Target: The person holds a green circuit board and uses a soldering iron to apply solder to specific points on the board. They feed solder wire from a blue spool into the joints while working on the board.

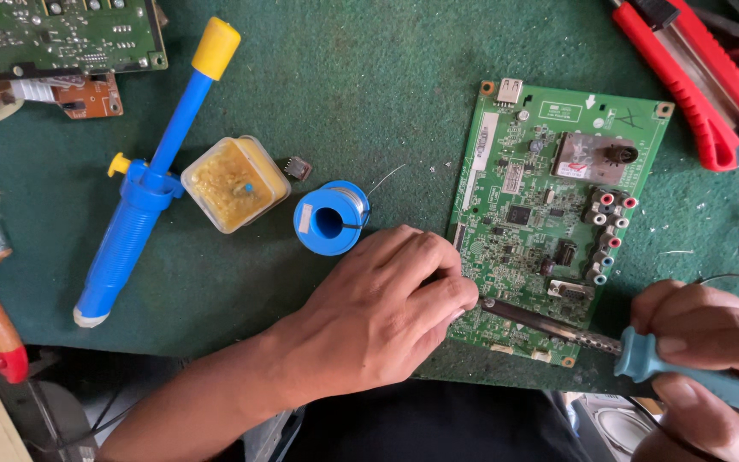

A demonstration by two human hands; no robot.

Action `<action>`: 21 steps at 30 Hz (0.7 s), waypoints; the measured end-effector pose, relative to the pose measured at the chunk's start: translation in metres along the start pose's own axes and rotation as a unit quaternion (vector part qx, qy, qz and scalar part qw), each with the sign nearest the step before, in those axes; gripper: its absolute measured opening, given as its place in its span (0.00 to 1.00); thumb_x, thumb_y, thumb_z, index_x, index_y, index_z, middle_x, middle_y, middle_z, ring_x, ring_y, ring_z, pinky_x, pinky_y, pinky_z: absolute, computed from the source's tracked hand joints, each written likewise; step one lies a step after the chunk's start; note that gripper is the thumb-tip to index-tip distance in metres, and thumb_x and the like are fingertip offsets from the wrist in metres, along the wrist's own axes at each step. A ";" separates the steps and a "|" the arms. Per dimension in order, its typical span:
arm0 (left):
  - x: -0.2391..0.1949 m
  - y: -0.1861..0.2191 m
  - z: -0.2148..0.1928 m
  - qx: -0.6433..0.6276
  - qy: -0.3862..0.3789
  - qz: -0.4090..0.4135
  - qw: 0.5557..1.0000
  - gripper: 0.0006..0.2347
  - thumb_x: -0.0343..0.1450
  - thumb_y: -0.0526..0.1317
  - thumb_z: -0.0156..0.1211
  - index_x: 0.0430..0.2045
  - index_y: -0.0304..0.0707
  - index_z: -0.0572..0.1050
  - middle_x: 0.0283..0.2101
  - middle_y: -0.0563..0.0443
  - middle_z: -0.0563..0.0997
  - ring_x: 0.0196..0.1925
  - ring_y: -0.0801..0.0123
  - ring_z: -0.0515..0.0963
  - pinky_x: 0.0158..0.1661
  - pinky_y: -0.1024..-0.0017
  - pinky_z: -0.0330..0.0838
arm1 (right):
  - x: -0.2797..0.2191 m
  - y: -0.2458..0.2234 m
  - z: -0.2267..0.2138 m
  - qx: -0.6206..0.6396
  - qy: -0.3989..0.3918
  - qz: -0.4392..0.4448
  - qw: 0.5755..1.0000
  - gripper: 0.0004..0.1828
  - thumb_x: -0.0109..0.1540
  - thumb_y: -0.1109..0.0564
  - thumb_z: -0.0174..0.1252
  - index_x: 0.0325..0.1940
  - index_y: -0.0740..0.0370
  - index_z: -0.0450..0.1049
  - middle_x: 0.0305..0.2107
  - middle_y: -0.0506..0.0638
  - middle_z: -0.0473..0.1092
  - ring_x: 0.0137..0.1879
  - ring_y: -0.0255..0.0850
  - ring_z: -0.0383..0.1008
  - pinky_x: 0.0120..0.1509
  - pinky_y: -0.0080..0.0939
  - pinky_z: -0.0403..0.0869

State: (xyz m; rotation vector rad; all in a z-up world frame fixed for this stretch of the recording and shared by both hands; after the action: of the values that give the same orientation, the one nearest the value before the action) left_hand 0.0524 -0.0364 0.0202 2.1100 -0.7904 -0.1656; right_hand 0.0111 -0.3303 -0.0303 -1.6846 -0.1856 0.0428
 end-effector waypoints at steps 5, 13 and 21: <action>-0.001 -0.001 0.001 -0.016 -0.010 0.003 1.000 0.04 0.77 0.26 0.53 0.37 0.35 0.68 0.42 0.42 0.70 0.39 0.52 0.68 0.45 0.58 0.64 | 0.002 -0.003 0.002 -0.016 -0.001 0.001 1.000 0.13 0.56 0.47 0.58 0.40 0.53 0.72 0.25 0.46 0.68 0.30 0.39 0.63 0.49 0.43 0.78; -0.003 -0.001 0.002 -0.024 -0.010 0.002 1.000 0.05 0.78 0.26 0.56 0.38 0.36 0.69 0.42 0.43 0.69 0.40 0.52 0.68 0.45 0.58 0.64 | 0.005 0.001 -0.005 -0.010 -0.041 -0.022 0.999 0.13 0.57 0.49 0.59 0.43 0.54 0.73 0.27 0.47 0.71 0.31 0.38 0.67 0.49 0.43 0.81; -0.003 0.000 0.001 -0.034 0.004 0.007 0.999 0.04 0.78 0.26 0.52 0.37 0.36 0.69 0.41 0.44 0.69 0.38 0.53 0.67 0.45 0.58 0.63 | 0.003 0.008 -0.007 -0.002 -0.061 -0.047 0.997 0.13 0.58 0.50 0.60 0.44 0.54 0.73 0.29 0.44 0.73 0.32 0.36 0.70 0.50 0.42 0.82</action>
State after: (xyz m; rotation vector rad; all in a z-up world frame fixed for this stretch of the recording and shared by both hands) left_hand 0.0499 -0.0353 0.0191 2.0395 -0.7838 -0.1730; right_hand 0.0161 -0.3374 -0.0373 -1.6770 -0.3575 0.0744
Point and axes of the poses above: each hand's wrist, its own x-axis towards the middle knuckle, its own z-axis out of the palm, y = z × x, the point moved 6 cm from there along x, towards the middle knuckle
